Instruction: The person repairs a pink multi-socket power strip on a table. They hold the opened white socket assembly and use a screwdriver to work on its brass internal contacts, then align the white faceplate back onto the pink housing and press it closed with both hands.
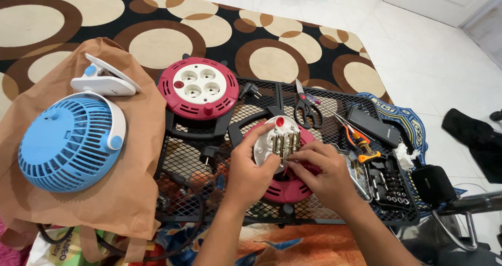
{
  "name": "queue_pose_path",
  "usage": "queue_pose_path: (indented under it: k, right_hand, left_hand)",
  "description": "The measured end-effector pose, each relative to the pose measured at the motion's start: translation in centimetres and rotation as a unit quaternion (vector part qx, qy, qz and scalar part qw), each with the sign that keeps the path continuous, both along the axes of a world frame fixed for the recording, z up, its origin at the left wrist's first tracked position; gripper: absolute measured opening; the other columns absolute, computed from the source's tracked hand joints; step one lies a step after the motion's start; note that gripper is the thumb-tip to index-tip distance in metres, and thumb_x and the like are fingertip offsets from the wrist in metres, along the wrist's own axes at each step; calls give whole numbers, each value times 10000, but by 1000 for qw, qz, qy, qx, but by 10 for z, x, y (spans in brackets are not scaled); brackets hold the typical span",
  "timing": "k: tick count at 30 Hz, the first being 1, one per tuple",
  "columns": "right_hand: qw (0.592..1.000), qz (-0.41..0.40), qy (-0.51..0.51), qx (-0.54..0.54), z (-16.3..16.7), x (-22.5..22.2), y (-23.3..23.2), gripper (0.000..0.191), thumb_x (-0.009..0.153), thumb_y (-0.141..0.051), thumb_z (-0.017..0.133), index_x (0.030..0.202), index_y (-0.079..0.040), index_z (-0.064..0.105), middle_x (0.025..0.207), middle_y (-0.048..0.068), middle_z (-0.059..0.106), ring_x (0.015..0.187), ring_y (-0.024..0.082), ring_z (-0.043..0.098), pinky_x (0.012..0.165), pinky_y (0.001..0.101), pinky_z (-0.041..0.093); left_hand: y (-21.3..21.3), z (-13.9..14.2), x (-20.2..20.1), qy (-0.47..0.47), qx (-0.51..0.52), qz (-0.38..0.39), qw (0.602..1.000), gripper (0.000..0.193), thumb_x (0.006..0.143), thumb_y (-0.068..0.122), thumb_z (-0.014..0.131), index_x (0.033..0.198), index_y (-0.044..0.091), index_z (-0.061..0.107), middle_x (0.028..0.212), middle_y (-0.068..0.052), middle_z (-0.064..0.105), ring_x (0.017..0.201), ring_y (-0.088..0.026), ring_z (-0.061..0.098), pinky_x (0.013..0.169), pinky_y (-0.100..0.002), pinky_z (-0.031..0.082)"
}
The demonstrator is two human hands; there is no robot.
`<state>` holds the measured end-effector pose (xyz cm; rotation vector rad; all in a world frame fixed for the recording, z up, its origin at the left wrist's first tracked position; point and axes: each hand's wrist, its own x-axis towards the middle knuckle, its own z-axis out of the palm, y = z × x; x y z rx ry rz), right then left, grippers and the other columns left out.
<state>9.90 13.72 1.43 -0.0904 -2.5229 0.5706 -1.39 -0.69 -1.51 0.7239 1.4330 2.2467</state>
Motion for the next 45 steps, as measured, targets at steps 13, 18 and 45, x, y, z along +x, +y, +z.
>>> queue_pose_path:
  k: [13, 18, 45]
  right_hand:
    - [996, 10, -38, -80, 5, -2, -8, 153, 813, -74, 778, 960, -41, 756, 922, 75, 692, 818, 211, 710, 736, 319, 553]
    - [995, 2, -32, -91, 6, -3, -10, 160, 805, -70, 780, 956, -23, 749, 906, 73, 695, 800, 208, 708, 731, 312, 551]
    - [999, -32, -33, -21, 8, 0, -21, 113, 885, -54, 695, 987, -14, 669, 998, 103, 632, 866, 277, 684, 745, 370, 546]
  left_hand:
    - [-2, 3, -1, 13, -23, 0, 1000, 475, 811, 0, 606, 1282, 2, 666, 970, -41, 745, 827, -43, 650, 705, -234, 561]
    - [-2, 3, -1, 21, -14, -1, 1000, 473, 816, 1, 605, 1285, -3, 661, 985, -45, 745, 846, -42, 654, 726, -232, 569]
    - [0, 0, 0, 11, -12, 3, 1000, 485, 813, -4, 621, 1295, -18, 664, 979, -51, 748, 807, -47, 651, 687, -237, 564]
